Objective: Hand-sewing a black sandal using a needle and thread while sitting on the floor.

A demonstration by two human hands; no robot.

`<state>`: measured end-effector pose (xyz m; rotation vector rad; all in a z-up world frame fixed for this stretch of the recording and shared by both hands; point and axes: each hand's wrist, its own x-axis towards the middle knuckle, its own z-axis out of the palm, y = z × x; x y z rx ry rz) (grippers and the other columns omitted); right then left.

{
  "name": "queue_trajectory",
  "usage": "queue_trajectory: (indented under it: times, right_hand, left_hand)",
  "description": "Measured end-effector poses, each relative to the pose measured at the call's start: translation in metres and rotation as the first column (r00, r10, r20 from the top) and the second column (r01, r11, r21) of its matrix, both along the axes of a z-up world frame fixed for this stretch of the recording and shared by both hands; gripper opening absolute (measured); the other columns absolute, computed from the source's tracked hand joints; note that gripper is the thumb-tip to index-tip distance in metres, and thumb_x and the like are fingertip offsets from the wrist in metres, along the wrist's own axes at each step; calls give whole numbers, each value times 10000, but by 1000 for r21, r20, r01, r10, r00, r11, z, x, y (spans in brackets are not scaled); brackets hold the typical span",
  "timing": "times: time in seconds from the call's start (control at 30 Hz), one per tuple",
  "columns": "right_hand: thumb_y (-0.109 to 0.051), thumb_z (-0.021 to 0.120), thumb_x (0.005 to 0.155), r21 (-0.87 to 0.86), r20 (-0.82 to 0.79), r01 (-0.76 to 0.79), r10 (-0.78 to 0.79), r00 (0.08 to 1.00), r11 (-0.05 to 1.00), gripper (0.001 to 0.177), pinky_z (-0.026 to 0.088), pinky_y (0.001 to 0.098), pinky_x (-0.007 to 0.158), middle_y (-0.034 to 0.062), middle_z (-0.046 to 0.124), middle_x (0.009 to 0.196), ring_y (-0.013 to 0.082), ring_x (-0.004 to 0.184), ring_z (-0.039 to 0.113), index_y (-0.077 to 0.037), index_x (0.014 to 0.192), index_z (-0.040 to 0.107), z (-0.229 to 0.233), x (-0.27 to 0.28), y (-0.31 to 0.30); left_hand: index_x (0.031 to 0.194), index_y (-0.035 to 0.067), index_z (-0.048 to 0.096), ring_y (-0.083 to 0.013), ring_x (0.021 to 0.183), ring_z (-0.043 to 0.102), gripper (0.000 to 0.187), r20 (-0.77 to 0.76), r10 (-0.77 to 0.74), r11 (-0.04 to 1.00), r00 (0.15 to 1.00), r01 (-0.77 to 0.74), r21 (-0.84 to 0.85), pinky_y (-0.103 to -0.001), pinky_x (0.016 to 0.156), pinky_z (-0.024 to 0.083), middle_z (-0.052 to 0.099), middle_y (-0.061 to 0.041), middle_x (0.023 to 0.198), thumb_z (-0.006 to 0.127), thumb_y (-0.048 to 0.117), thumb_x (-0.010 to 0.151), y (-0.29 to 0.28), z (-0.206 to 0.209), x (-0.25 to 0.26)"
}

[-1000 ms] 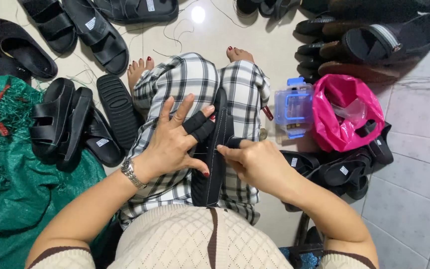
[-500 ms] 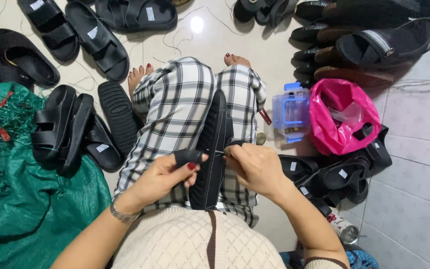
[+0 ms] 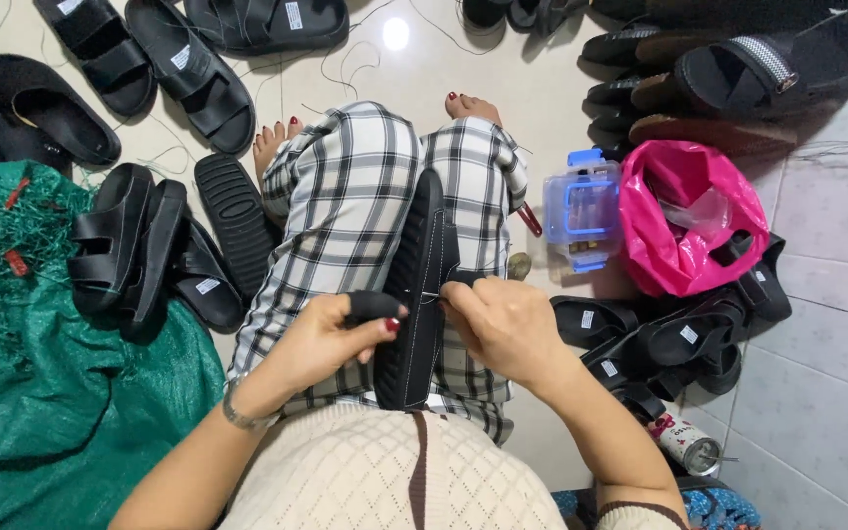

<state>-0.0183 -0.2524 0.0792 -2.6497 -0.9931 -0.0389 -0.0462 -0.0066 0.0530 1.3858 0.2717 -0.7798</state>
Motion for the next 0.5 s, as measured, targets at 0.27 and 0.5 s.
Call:
queue_trajectory:
  times: [0.27, 0.5]
  right_hand:
    - [-186, 680, 910, 49, 35, -46, 44, 998, 998, 76, 501, 272, 491, -5, 494, 568, 181, 507, 603, -162, 976, 651, -8, 2, -2]
    - [-203, 550, 931, -60, 142, 27, -18, 990, 998, 235, 487, 289, 502, -13, 421, 600, 175, 514, 517, -231, 1141, 652, -17, -14, 1]
  left_hand:
    - [1114, -45, 709, -124, 384, 571, 324, -18, 229, 973, 973, -229, 26, -217, 354, 446, 672, -155, 549, 812, 43, 820, -11, -13, -2]
    - [912, 73, 770, -285, 619, 690, 517, 584, -130, 816, 801, -249, 522, -338, 529, 555, 638, -95, 664, 986, 435, 612, -23, -28, -33]
